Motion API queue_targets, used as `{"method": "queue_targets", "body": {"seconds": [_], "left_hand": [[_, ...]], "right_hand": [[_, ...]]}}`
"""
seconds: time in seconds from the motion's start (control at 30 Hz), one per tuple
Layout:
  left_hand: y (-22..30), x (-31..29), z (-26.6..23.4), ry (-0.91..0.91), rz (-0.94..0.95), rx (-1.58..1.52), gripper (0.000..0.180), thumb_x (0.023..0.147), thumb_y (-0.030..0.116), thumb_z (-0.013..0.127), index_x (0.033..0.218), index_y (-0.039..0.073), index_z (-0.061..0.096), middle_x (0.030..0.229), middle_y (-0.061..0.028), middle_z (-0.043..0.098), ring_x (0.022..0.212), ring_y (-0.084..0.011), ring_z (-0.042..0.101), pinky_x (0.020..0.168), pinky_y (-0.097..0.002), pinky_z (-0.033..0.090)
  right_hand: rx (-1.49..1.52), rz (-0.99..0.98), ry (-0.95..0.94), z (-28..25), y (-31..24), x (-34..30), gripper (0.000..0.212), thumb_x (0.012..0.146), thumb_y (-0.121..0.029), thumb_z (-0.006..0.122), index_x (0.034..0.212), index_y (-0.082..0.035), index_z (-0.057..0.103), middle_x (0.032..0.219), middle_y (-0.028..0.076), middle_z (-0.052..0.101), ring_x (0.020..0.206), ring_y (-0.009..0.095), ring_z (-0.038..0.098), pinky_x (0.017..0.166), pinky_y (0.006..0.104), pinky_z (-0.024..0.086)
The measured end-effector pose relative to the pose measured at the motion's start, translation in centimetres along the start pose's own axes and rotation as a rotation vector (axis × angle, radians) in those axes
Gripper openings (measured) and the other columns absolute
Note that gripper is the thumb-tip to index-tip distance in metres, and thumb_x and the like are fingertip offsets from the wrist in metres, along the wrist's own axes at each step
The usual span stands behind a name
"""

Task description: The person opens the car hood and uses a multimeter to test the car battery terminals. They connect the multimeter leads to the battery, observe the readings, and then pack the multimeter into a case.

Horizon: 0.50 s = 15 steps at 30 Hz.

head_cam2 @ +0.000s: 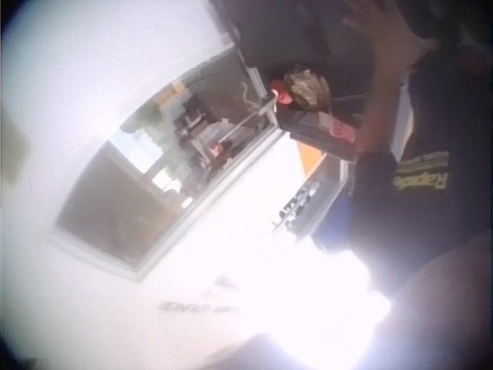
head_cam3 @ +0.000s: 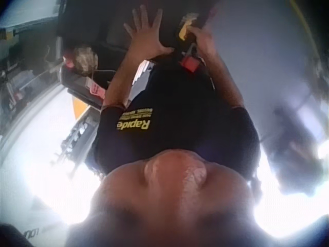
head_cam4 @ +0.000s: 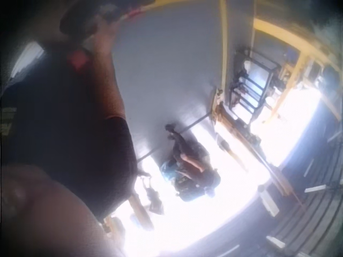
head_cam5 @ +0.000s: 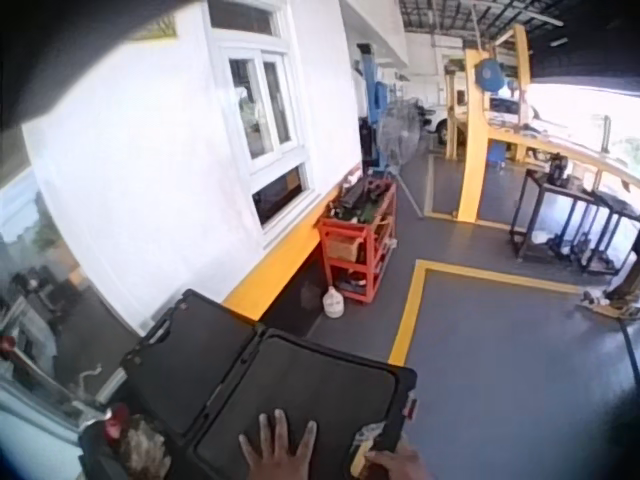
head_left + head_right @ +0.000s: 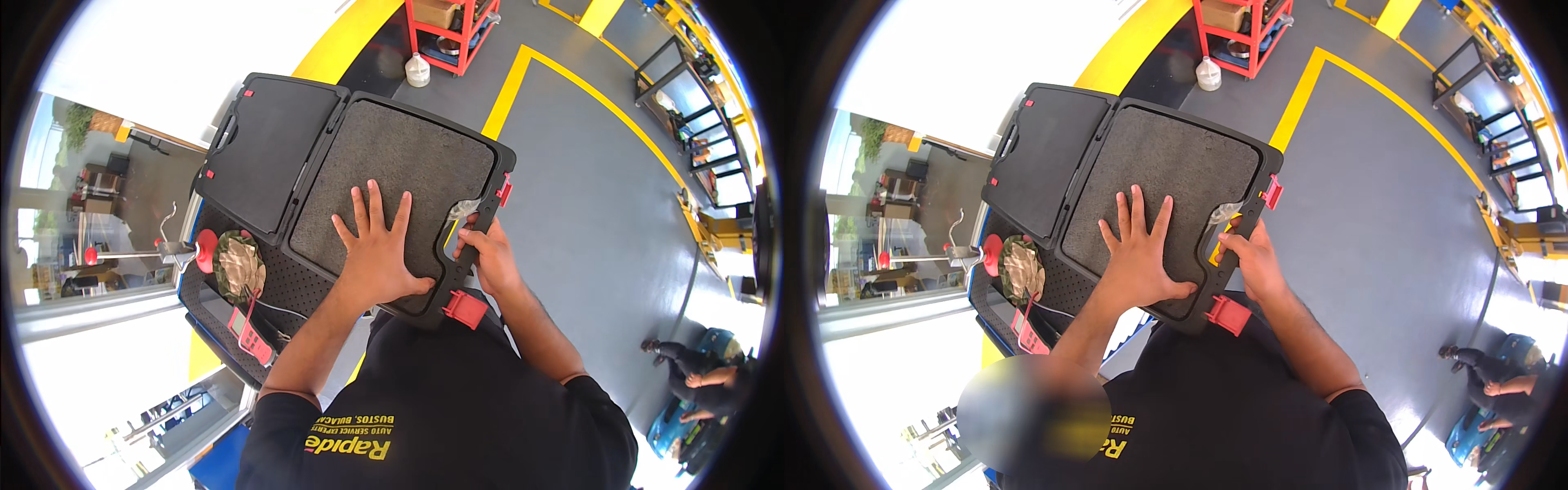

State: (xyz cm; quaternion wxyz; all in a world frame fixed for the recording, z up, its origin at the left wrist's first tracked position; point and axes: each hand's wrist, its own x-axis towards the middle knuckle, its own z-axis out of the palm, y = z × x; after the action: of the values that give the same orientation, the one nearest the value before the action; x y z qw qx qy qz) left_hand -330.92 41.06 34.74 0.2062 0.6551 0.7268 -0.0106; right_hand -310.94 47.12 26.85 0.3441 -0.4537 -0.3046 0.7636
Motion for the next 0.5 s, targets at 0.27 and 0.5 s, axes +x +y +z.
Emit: {"method": "queue_targets", "body": {"seconds": [0.27, 0.5], "left_hand": [[2.5, -1.3, 2.0, 0.148, -0.021, -0.039, 0.109, 0.068, 0.026, 0.084, 0.163, 0.007, 0.033, 0.169, -0.0353, 0.018, 0.158, -0.0585, 0.013, 0.114, -0.0832, 0.022], [0.4, -2.2, -2.7, 0.418, -0.256, -0.169, 0.066, 0.078, 0.004, 0.068, 0.143, 0.006, 0.055, 0.141, -0.0172, 0.065, 0.128, -0.0377, 0.065, 0.108, -0.0497, 0.054]], "right_hand": [[-0.040, 0.065, -0.187, -2.1, -0.8, 0.2, 0.045, 0.098, -0.012, 0.065, 0.138, -0.005, 0.044, 0.107, 0.010, 0.065, 0.096, 0.024, 0.067, 0.086, 0.0422, 0.056], [-0.085, 0.085, -0.302, -5.8, -1.8, 1.0, 0.039, 0.107, -0.030, 0.053, 0.136, -0.005, 0.051, 0.111, 0.010, 0.067, 0.094, 0.020, 0.067, 0.074, 0.0381, 0.058]]}}
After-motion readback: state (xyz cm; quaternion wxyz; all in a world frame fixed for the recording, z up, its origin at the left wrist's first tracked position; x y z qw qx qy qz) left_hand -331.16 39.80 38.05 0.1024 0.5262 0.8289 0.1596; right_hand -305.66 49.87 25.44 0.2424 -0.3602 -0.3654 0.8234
